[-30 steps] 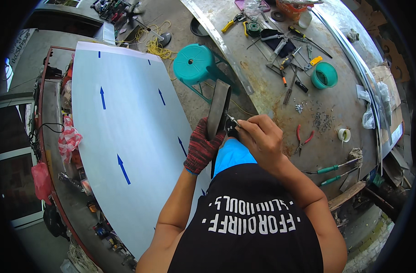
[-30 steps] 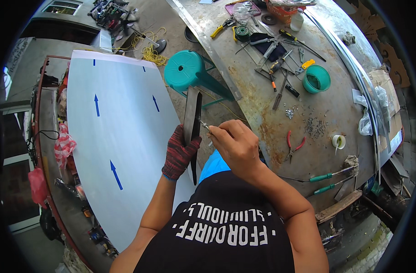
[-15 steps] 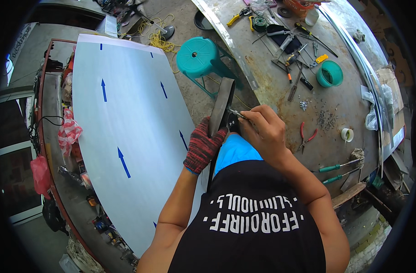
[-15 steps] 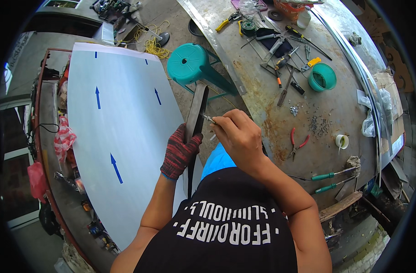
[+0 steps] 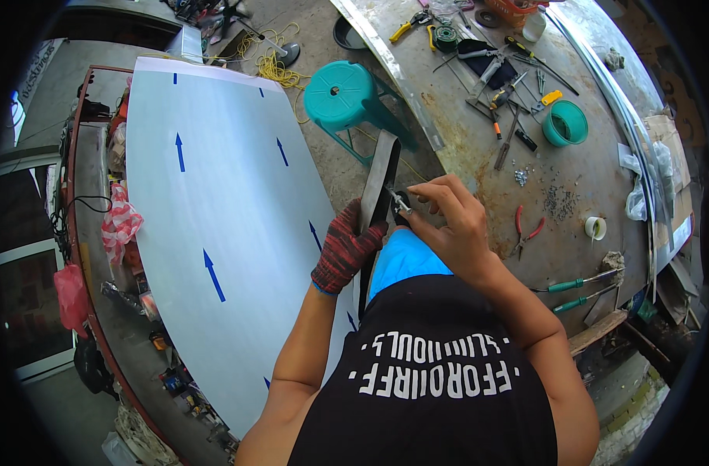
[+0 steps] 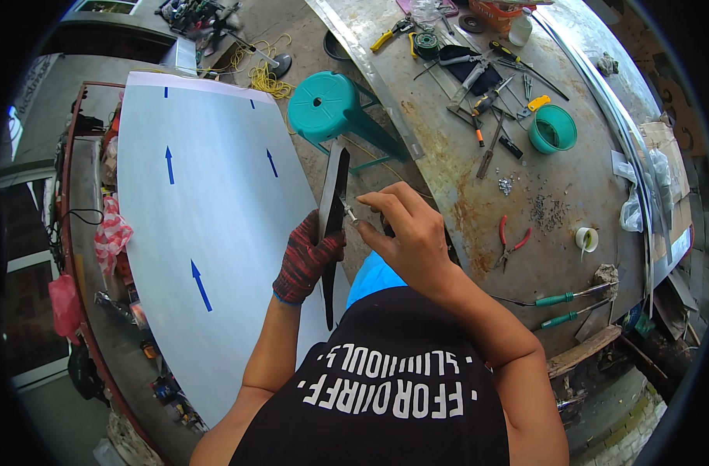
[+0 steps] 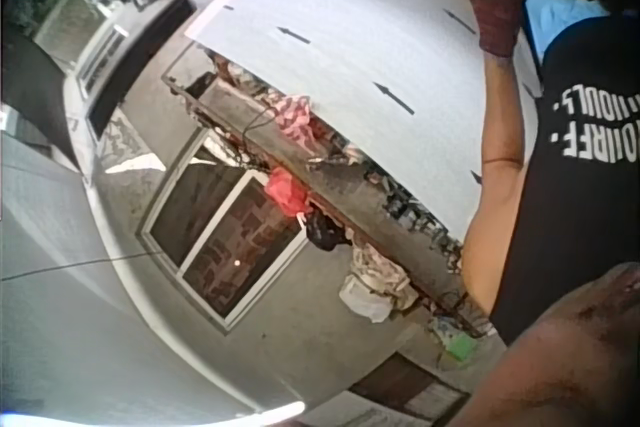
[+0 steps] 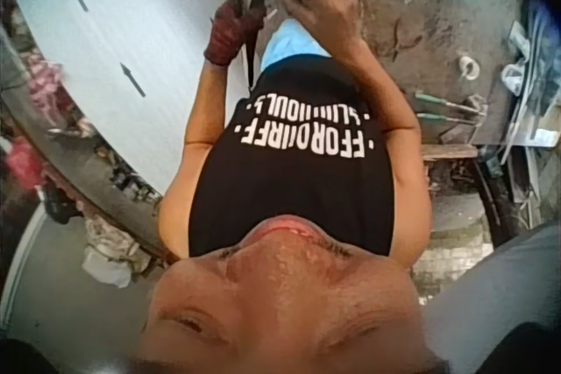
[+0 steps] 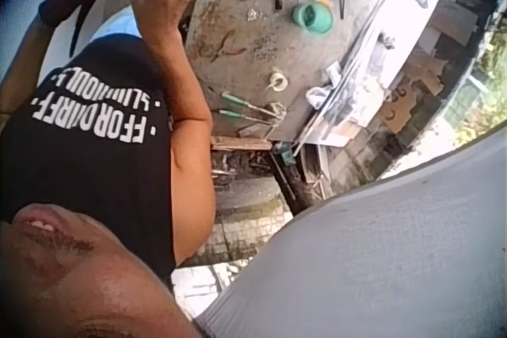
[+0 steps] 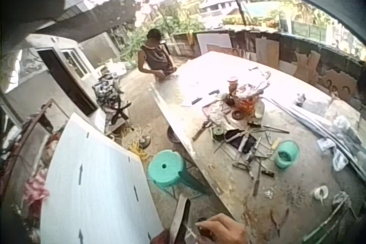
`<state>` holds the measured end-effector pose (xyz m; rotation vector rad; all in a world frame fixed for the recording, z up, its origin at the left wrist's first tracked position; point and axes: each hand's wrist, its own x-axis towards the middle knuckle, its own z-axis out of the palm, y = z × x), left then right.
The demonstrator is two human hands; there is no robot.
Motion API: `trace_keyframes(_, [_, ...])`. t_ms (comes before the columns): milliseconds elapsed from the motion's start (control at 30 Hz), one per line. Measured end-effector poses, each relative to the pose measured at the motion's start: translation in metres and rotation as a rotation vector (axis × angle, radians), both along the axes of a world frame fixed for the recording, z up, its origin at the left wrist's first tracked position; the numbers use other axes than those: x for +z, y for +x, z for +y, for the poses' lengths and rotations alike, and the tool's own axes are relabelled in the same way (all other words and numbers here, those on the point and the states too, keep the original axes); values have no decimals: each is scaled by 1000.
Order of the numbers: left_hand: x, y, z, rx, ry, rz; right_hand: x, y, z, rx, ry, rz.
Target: Soldering and joining components of a metal frame for sign assembly.
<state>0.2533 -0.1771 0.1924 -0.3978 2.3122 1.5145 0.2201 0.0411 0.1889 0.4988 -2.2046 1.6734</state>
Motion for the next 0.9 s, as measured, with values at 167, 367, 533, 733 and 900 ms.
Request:
trace_keyframes(167, [9, 0, 0, -44, 183, -43, -3, -1, -2, 10, -3, -12])
trace_keyframes(367, [5, 3, -7, -16, 349, -39, -4, -3, -9, 38, -32, 23])
trace_keyframes(533, [-1, 8, -9, -17, 370, -30, 0, 0, -12, 41, -61, -3])
trace_keyframes(733, [-7, 12, -14, -47, 159, 34, -2, -4, -14, 31, -138, -92])
trace_keyframes(900, [4, 2, -12, -62, 35, 84, -5, -13, -16, 21, -148, -122])
